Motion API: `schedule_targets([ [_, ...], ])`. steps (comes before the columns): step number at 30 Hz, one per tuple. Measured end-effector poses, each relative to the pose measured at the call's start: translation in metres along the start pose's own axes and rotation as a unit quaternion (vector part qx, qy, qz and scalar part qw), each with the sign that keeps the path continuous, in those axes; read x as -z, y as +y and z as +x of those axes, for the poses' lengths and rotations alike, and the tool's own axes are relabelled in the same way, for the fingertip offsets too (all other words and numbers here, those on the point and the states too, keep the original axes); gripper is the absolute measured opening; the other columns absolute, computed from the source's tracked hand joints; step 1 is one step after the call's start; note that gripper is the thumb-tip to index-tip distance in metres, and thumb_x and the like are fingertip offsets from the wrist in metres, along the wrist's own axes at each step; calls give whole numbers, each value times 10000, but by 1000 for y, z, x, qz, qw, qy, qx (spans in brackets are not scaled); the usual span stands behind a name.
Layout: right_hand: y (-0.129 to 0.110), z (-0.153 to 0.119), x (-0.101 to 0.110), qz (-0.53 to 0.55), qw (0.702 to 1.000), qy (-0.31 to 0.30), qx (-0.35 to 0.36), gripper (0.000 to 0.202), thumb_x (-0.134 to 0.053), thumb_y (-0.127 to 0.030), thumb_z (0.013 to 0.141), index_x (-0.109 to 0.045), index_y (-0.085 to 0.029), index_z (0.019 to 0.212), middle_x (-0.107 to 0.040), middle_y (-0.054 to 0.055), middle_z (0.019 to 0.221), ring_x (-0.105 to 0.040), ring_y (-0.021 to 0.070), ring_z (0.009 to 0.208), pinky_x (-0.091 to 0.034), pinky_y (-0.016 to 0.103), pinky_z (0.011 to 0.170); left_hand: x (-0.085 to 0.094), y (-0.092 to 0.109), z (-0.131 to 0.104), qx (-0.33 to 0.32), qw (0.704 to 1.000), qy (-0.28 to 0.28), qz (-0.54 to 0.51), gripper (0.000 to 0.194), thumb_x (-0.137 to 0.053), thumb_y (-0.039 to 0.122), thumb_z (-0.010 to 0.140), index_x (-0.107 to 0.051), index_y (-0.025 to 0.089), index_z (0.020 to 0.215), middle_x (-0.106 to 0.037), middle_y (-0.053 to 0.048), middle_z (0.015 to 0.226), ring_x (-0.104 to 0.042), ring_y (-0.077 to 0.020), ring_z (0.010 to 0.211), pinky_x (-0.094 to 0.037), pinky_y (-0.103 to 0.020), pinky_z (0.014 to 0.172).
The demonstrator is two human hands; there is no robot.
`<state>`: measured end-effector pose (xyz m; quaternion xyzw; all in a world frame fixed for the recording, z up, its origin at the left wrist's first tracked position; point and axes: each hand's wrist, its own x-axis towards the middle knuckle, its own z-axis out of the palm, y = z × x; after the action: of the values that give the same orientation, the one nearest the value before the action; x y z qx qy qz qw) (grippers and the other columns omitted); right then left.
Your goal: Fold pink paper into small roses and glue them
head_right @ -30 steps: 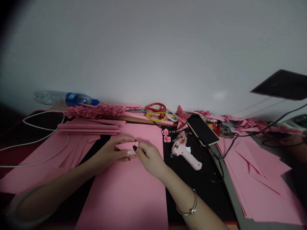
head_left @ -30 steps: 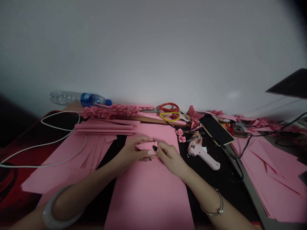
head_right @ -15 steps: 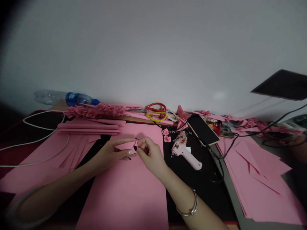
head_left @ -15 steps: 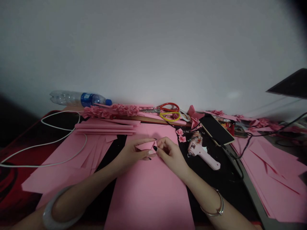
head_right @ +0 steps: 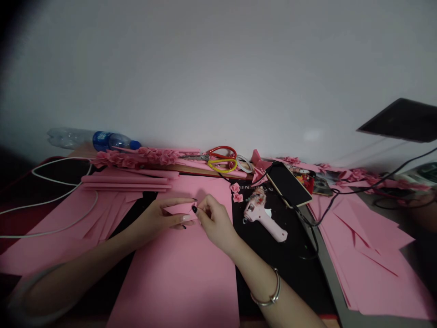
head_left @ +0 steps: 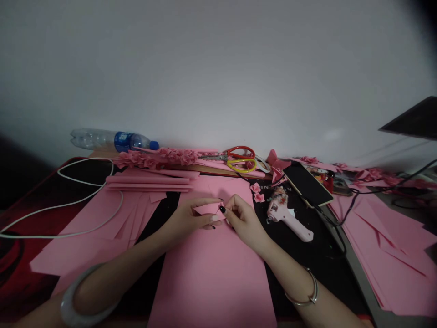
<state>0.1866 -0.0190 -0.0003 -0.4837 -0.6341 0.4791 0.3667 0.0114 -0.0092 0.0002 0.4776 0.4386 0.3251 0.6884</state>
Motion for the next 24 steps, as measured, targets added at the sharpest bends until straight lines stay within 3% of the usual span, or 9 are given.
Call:
schedule_targets([
  [7,-1,3,1,18,999,-5,-34,235,-521,-329,828,-430,-188,665,-442,-61,521,-356,76,451,-274,205,447,0,6,-2,-11,999,42,1,364,-727,259,686,-664,221,1042,-470,-55,1360,-706,-192,794,-591,-256,671],
  [18,-3,4,2,-10,998,-13,-68,258,-526,-335,813,-417,-192,629,-436,-64,485,-343,74,427,-259,201,420,0,5,-1,4,999,33,6,407,-726,249,680,-650,219,1079,-540,-68,1294,-707,-195,777,-594,-282,694],
  [24,-3,5,1,20,997,6,-69,220,-551,-323,798,-453,-179,664,-480,-57,505,-399,70,432,-300,198,426,1,5,-3,-42,998,18,39,320,-666,242,731,-663,226,1051,-548,-16,1260,-691,-184,784,-587,-248,663],
])
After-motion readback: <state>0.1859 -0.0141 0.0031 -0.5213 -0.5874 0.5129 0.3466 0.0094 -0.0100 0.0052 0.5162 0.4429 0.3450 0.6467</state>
